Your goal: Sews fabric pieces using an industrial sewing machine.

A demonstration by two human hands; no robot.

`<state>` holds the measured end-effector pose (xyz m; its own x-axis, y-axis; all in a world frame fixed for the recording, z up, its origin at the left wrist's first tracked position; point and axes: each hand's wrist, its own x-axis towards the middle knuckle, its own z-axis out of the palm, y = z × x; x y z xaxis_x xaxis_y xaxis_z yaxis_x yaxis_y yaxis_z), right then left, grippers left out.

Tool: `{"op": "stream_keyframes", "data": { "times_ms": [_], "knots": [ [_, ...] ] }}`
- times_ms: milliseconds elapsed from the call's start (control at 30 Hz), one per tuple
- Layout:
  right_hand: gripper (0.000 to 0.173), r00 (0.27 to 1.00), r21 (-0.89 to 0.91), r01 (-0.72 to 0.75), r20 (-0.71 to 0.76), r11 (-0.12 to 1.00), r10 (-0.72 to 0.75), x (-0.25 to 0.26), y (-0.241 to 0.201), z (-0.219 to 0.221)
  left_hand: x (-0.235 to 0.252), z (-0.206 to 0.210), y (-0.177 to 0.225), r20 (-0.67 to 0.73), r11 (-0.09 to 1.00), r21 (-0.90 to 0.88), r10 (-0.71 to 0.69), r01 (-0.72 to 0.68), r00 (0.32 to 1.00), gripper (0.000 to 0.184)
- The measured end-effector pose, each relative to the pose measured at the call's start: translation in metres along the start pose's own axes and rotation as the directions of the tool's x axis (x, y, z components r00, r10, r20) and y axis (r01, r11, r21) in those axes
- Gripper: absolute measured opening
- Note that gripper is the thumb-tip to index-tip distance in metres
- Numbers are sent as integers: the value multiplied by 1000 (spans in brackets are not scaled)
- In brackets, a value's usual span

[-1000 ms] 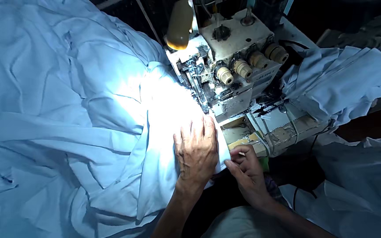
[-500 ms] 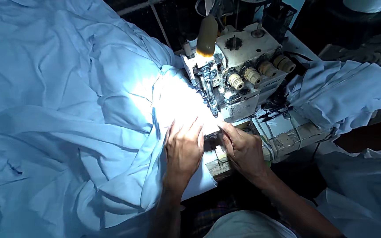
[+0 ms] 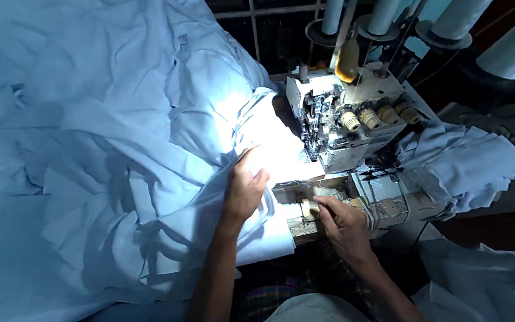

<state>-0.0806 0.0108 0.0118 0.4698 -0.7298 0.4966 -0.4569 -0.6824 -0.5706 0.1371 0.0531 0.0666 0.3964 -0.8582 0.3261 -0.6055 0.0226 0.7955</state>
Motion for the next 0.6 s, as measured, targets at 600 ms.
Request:
{"op": "stream_keyframes", "data": {
  "times_ms": [600],
  "knots": [
    [35,733,794,-55,444,605,-515,16,-91,54,-108,-188,-81,240,701,708,-348,81,906,57]
  ]
}}
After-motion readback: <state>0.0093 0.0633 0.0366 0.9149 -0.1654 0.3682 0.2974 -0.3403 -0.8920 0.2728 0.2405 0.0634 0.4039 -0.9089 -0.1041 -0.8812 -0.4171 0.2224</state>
